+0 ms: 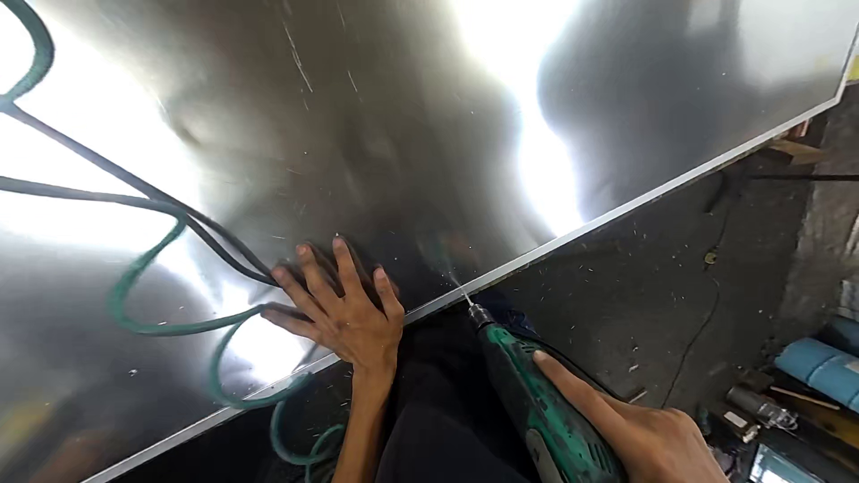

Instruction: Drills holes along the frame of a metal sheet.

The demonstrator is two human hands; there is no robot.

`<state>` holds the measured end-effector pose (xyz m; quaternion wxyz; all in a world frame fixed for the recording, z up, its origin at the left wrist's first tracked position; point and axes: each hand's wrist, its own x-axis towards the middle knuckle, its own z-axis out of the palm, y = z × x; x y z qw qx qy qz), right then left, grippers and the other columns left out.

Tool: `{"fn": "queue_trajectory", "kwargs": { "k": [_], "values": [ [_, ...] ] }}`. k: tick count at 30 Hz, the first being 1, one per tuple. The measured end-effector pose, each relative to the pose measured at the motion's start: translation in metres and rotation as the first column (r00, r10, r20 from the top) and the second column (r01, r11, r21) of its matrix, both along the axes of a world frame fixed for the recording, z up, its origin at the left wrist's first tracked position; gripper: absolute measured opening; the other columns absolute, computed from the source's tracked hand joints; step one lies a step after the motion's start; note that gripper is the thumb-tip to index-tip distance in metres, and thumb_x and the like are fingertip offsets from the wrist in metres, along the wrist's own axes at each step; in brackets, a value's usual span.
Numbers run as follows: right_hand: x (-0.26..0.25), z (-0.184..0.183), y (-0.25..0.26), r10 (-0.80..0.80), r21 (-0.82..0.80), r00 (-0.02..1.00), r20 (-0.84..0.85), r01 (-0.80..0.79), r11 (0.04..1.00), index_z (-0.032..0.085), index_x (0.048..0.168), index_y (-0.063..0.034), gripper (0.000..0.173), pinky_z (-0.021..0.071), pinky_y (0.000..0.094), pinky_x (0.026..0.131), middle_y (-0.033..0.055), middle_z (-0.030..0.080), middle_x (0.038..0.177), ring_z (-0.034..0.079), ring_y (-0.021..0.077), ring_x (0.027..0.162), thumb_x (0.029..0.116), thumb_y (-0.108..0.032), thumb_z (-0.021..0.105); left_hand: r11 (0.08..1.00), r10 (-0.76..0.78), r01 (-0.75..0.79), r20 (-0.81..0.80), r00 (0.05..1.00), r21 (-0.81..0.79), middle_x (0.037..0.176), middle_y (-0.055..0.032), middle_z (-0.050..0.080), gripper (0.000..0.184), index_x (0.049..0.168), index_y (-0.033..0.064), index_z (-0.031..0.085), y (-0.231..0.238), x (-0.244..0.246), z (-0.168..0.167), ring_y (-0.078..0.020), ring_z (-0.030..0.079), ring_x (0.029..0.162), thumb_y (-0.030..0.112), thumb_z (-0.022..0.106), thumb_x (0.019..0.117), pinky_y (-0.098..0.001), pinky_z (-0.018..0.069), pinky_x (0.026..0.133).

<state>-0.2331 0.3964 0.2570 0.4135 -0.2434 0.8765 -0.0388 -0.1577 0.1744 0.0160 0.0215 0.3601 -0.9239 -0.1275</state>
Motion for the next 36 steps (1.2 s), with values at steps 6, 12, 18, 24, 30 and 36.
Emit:
{"fn": "queue_trajectory", "kwargs": {
  "k": [6,12,18,24,30,36],
  "values": [
    [0.006,-0.006,0.005,-0.012,-0.036,1.0,-0.025,0.011,0.999,0.044,0.158,-0.0248,0.095,0.047,0.0462,0.042,0.0075,0.069,0.076,0.062,0.0261,0.052,0.0714,-0.04,0.08,1.0,0.013,-0.013,0.024,1.0,-0.009,0.167,-0.0131,0.028,0.063,0.159,0.0277,0.039,0.0,0.001,-0.002,-0.0415,0.014,0.156,0.053,0.037,0.1011,-0.0732,0.0056,0.117],
    [0.011,-0.031,0.01,-0.107,-0.112,0.987,-0.123,0.093,0.989,0.046,0.155,-0.0271,0.097,0.0465,0.0467,0.04,0.0017,0.067,0.072,0.062,0.0235,0.051,0.0643,-0.039,0.077,0.999,0.053,-0.053,0.008,0.999,-0.005,0.164,-0.0107,0.036,0.061,0.156,0.021,0.043,0.001,-0.004,0.001,-0.0393,0.021,0.155,0.049,0.042,0.102,-0.0724,0.0072,0.118],
    [0.009,-0.032,0.01,-0.084,-0.09,0.989,-0.119,0.073,0.993,0.044,0.156,-0.0298,0.101,0.0459,0.0458,0.039,0.0016,0.066,0.072,0.061,0.0235,0.05,0.0625,-0.042,0.078,0.999,0.044,-0.044,0.023,0.999,-0.004,0.164,-0.0115,0.036,0.061,0.155,0.0212,0.045,0.001,-0.006,0.003,-0.0385,0.02,0.155,0.048,0.043,0.1009,-0.0715,0.0061,0.118],
    [0.009,-0.044,0.011,-0.077,-0.101,0.986,-0.146,0.062,0.993,0.045,0.155,-0.031,0.102,0.0452,0.0452,0.039,-0.0008,0.063,0.069,0.06,0.0223,0.049,0.059,-0.042,0.077,0.999,0.039,-0.039,0.024,0.999,-0.005,0.164,-0.013,0.035,0.062,0.156,0.0212,0.043,0.003,-0.004,0.004,-0.039,0.02,0.155,0.05,0.04,0.1019,-0.0705,0.008,0.118],
    [0.002,-0.044,0.016,-0.12,-0.145,0.989,-0.082,0.107,0.984,0.045,0.155,-0.0301,0.1,0.0475,0.0465,0.041,-0.0003,0.065,0.072,0.062,0.0228,0.052,0.0607,-0.037,0.076,0.999,0.045,-0.045,-0.014,0.999,-0.029,0.162,-0.0151,0.038,0.06,0.154,0.0194,0.046,0.003,-0.003,0.003,-0.0395,0.022,0.154,0.05,0.041,0.1019,-0.0698,0.0082,0.119],
    [-0.021,0.026,0.062,-0.352,-0.192,0.92,0.173,0.382,0.904,0.05,0.151,-0.0064,0.073,0.0613,0.0488,0.072,0.0202,0.075,0.111,0.075,0.0297,0.087,0.0883,-0.033,0.077,0.998,0.047,-0.047,-0.015,0.999,-0.038,0.162,-0.0153,0.038,0.06,0.154,0.018,0.046,0.007,-0.007,0.004,-0.0401,0.023,0.154,0.048,0.038,0.1028,-0.0703,0.0091,0.118]
  ]
}}
